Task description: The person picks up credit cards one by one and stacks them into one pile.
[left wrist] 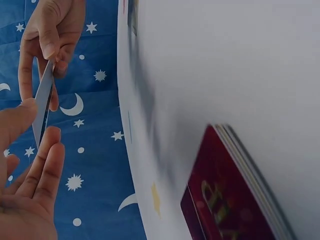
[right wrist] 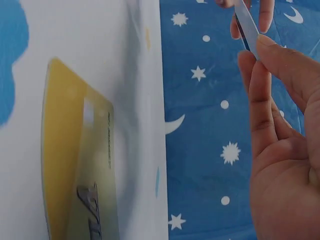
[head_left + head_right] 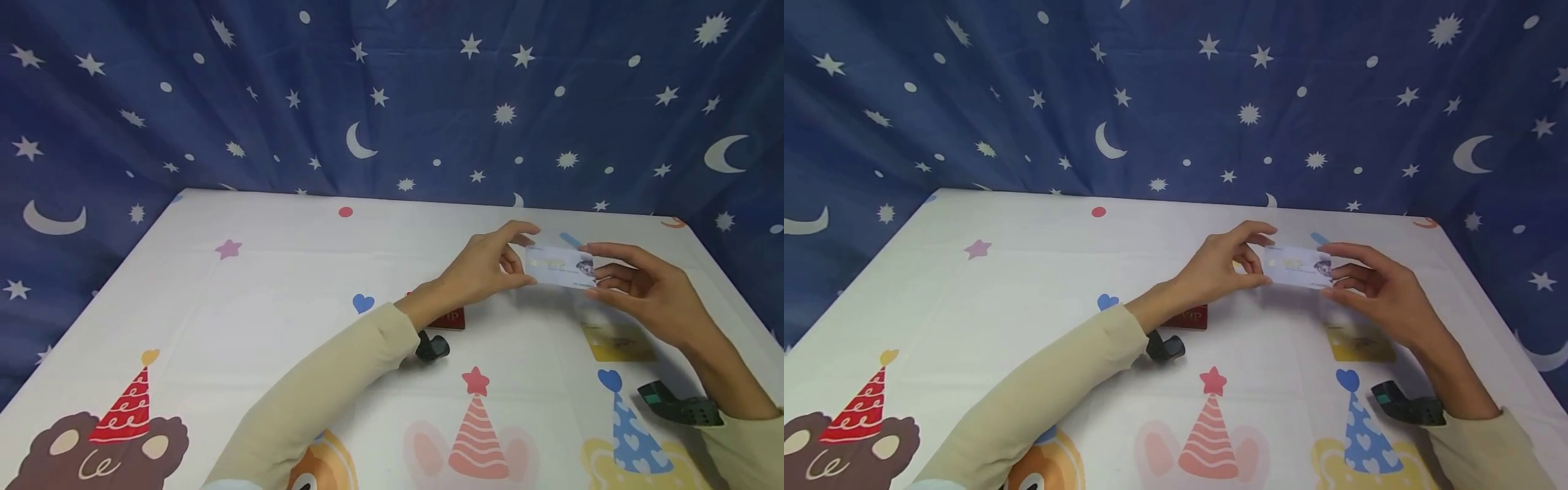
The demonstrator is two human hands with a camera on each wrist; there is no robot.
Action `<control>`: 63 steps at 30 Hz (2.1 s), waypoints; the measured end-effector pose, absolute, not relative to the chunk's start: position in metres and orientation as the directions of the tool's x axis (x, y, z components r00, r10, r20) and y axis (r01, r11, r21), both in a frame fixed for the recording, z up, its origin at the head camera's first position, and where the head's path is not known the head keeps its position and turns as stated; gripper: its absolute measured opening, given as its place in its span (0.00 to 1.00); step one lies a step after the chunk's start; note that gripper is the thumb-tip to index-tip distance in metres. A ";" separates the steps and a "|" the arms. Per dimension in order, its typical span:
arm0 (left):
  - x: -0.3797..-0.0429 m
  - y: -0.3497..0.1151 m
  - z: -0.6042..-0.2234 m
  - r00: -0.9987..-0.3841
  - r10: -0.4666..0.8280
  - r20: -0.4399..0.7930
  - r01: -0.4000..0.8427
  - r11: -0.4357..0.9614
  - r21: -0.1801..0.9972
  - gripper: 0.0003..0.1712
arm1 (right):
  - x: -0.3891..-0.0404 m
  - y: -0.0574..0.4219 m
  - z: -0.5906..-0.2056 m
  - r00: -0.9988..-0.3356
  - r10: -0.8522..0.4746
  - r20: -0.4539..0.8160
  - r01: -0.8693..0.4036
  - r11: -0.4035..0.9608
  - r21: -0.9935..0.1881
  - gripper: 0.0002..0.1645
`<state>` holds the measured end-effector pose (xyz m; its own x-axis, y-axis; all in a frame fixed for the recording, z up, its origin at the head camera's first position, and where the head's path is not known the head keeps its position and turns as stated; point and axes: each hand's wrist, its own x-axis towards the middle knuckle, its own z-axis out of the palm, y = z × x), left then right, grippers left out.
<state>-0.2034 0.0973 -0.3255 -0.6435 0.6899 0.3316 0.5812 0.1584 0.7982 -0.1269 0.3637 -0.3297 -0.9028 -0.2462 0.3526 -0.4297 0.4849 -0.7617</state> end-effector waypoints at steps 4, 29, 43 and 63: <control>-0.203 0.088 -0.322 -0.646 0.692 0.321 0.581 0.174 0.795 0.40 | -0.127 0.355 -0.330 -0.901 -0.235 0.364 -0.432 0.544 -0.719 0.44; -0.195 0.024 -0.314 -0.686 0.657 0.313 0.616 0.296 0.730 0.40 | -0.134 0.296 -0.325 -0.852 -0.357 0.384 -0.522 0.513 -0.681 0.45; -0.189 -0.013 -0.323 -0.703 0.640 0.311 0.601 0.301 0.740 0.37 | -0.139 0.264 -0.332 -0.837 -0.429 0.339 -0.544 0.587 -0.600 0.41; -0.181 -0.041 -0.347 -0.729 0.642 0.238 0.594 0.420 0.686 0.38 | -0.145 0.235 -0.348 -0.830 -0.501 0.246 -0.528 0.562 -0.637 0.39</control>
